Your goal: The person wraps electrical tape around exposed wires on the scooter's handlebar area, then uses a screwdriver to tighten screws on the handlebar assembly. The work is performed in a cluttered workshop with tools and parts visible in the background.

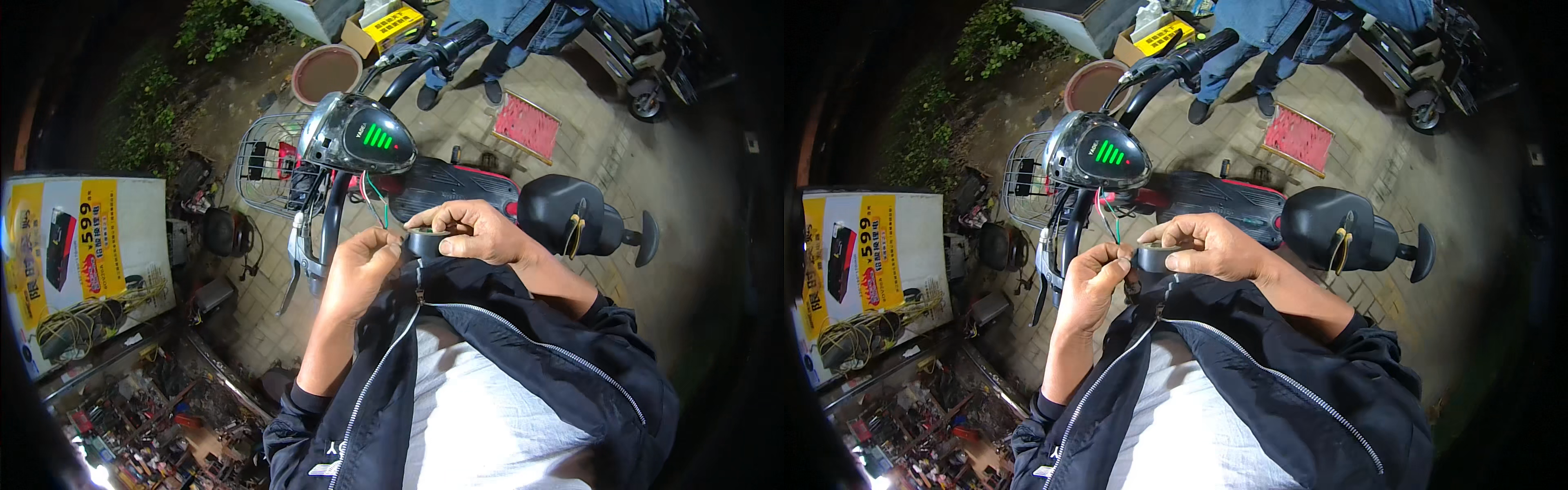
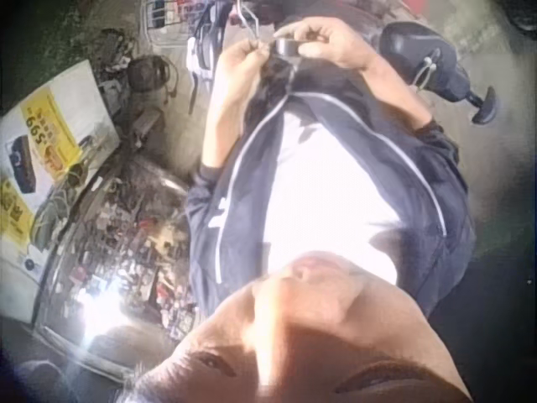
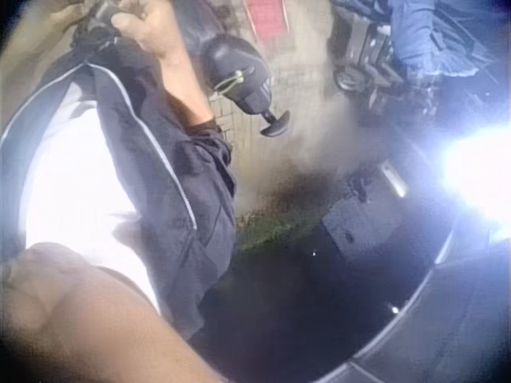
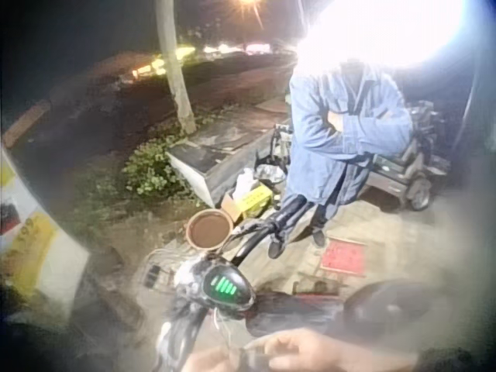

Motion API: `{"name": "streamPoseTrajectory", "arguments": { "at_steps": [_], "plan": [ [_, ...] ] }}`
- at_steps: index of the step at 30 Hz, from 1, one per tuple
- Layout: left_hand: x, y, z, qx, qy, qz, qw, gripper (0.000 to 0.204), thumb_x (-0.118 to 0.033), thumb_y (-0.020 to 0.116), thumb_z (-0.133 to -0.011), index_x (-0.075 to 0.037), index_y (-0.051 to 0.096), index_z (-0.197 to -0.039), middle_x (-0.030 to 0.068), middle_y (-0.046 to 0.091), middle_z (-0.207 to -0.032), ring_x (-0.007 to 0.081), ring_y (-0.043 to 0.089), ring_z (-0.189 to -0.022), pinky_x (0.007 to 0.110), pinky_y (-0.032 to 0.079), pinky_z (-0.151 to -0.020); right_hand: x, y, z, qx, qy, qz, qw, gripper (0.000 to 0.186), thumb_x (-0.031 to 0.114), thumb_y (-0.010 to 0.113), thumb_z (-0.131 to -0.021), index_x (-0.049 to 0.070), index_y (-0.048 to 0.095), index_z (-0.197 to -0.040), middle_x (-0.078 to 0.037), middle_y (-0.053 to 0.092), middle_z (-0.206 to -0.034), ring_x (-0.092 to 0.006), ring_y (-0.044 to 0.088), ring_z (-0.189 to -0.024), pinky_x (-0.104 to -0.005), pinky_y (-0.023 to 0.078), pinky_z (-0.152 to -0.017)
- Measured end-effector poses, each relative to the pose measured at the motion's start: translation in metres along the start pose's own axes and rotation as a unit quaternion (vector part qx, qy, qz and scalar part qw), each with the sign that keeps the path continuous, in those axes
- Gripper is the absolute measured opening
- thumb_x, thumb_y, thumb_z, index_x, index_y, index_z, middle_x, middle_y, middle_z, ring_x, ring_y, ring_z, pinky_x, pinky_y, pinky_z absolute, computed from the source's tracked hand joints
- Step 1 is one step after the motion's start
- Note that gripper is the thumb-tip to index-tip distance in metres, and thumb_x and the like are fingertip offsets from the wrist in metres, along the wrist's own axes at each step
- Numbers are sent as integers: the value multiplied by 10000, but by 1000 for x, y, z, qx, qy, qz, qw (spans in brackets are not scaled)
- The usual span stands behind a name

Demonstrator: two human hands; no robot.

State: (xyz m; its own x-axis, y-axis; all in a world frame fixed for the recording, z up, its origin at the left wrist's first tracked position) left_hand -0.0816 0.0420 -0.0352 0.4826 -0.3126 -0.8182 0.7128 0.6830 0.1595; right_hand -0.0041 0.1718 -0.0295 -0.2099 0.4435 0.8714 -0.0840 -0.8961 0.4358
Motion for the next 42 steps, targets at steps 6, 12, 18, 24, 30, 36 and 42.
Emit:
{"name": "streamPoseTrajectory", "arguments": {
  "at_steps": [6, 12, 18, 24, 30, 36, 42],
  "plan": [
    [-16, 1, 7, -131, 96, -161, 974, 166, -6, 631, -867, 61, 661, -1015, 27, 656, -840, 60, 573, -712, 200, 464, -655, 22, -6, -11, 31, -45, 174, 983, 166, 83, 717, -804, -7, 607, -889, -137, 640, -1236, -114, 592, -989, -295, 487, -879],
    [2, -9, 7, -159, 63, -22, 985, 100, 17, 576, -876, 50, 646, -940, 37, 654, -853, 74, 574, -751, 212, 460, -692, 24, 6, -22, 75, -75, 220, 970, 177, 74, 708, -787, -17, 620, -910, -126, 642, -1220, -130, 608, -998, -308, 497, -869],
    [-6, -14, 13, -179, 153, -18, 972, 276, 15, 584, -922, -7, 512, -1187, 66, 591, -1076, 95, 592, -819, 236, 487, -768, 6, -21, -35, -3, -60, -16, 998, 250, 48, 648, -888, -28, 603, -1122, -53, 606, -1159, -94, 588, -978, -275, 479, -878],
    [-15, -22, 15, -262, 203, -58, 942, 229, -87, 604, -983, -21, 614, -1202, -9, 608, -891, 24, 555, -704, 170, 429, -574, -12, -20, -52, -22, -32, -42, 998, 275, 31, 612, -923, -39, 625, -1189, -68, 667, -1103, -113, 632, -996, -273, 498, -923],
    [-13, -23, 18, -275, 161, -7, 948, 258, -99, 620, -976, -6, 619, -1217, -2, 635, -806, 40, 588, -699, 173, 444, -566, -11, -10, -64, -6, -26, -38, 999, 246, 45, 587, -916, -42, 624, -1144, -143, 603, -1315, -172, 598, -1138, -323, 465, -1018],
    [-20, -23, 15, -258, 155, 18, 953, 328, -91, 634, -964, 35, 594, -1265, 15, 643, -817, 61, 590, -694, 200, 456, -605, -8, -9, -67, 2, -23, -67, 997, 240, 37, 590, -926, -56, 631, -1143, -101, 667, -1133, -147, 631, -1011, -305, 502, -934],
    [-16, -23, 15, -255, 119, 54, 958, 324, -142, 645, -969, 36, 621, -1239, 3, 627, -812, 59, 571, -679, 203, 442, -605, -13, -4, -68, -1, -5, -86, 996, 229, 100, 595, -932, -36, 638, -1111, -79, 665, -991, -134, 634, -895, -294, 515, -853]
  ]
}}
Point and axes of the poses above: each hand's wrist, its own z-axis away from the middle knuckle, its own y-axis out of the palm, x = y × z, the point moved 10 cm from there along -z, towards the middle knuckle
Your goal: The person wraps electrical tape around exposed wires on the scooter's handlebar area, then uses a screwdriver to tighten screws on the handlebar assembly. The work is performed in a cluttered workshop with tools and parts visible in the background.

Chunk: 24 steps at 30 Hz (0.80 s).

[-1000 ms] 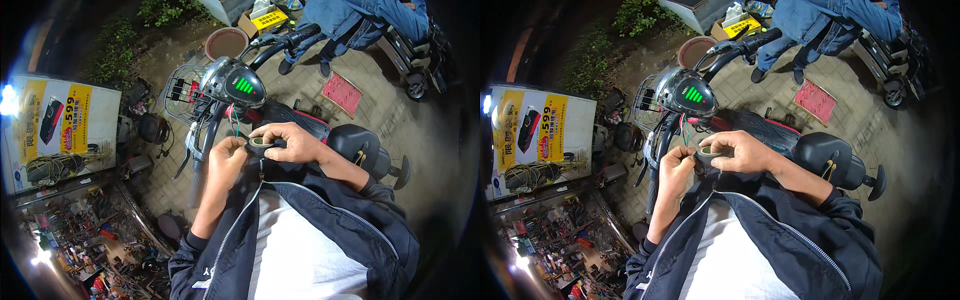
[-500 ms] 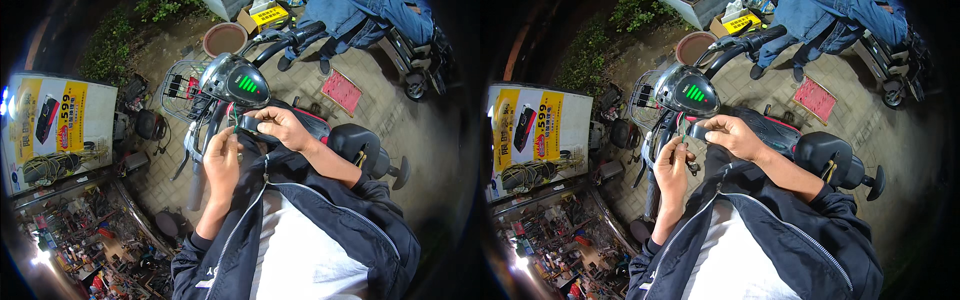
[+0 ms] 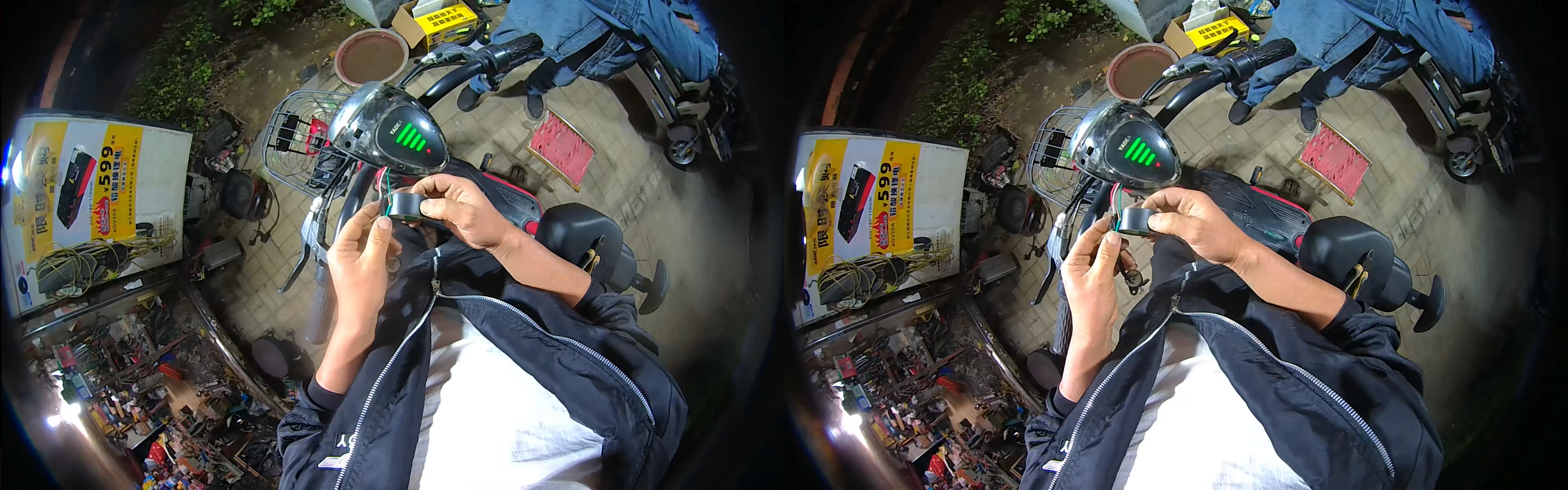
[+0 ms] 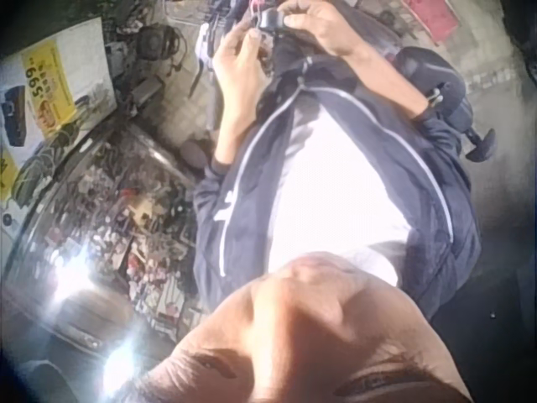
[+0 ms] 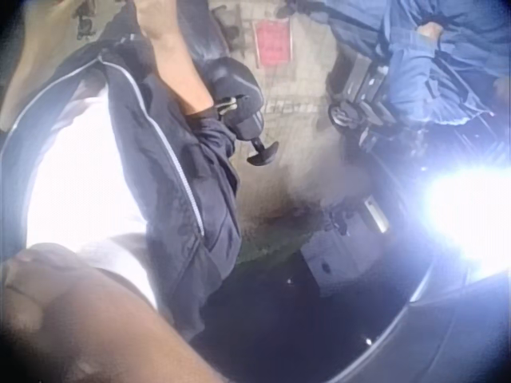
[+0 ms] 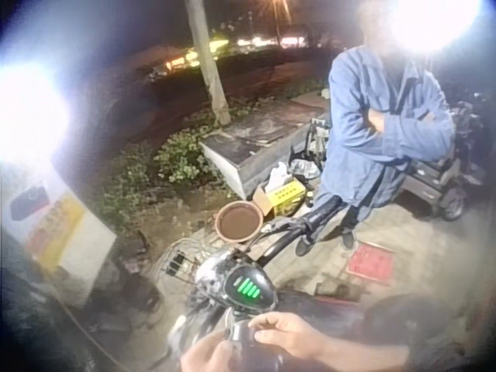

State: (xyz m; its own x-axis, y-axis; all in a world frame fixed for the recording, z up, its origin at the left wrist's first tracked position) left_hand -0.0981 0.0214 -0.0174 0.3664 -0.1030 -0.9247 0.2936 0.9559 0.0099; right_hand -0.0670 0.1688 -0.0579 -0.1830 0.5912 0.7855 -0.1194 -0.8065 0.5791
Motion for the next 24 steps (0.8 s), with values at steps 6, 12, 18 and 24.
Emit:
{"name": "streamPoseTrajectory", "arguments": {
  "at_steps": [6, 12, 18, 24],
  "plan": [
    [1, 3, -2, 14, -6, 44, 999, 334, -114, 647, -962, 49, 613, -1252, -16, 592, -773, 52, 534, -649, 203, 427, -587, -2, 2, 1, 6, 30, -20, 999, 215, 104, 605, -931, -27, 642, -1098, -71, 663, -989, -133, 632, -887, -285, 513, -833],
    [5, 3, 2, 13, -17, 41, 999, 333, -93, 626, -970, 36, 611, -1277, -26, 568, -784, 39, 494, -648, 201, 420, -586, 6, 5, 5, 16, 26, 14, 999, 233, 112, 611, -925, -26, 640, -1110, -68, 665, -1000, -118, 625, -867, -272, 510, -794],
    [4, 3, 4, 29, 31, -26, 999, 289, -87, 566, -1006, -23, 639, -1278, -51, 523, -859, 28, 473, -671, 183, 402, -588, 15, 6, 8, 2, 9, 35, 999, 249, 98, 607, -917, -38, 629, -1124, -86, 671, -1007, -115, 628, -776, -257, 518, -702],
    [-7, 5, 8, 28, 139, -121, 982, 306, -4, 541, -989, -27, 632, -1281, -6, 497, -821, 73, 498, -730, 219, 420, -645, 18, 8, 11, 0, 14, 35, 999, 238, 81, 623, -910, -41, 635, -1115, -82, 672, -1012, -114, 631, -783, -250, 518, -715]
  ]
}}
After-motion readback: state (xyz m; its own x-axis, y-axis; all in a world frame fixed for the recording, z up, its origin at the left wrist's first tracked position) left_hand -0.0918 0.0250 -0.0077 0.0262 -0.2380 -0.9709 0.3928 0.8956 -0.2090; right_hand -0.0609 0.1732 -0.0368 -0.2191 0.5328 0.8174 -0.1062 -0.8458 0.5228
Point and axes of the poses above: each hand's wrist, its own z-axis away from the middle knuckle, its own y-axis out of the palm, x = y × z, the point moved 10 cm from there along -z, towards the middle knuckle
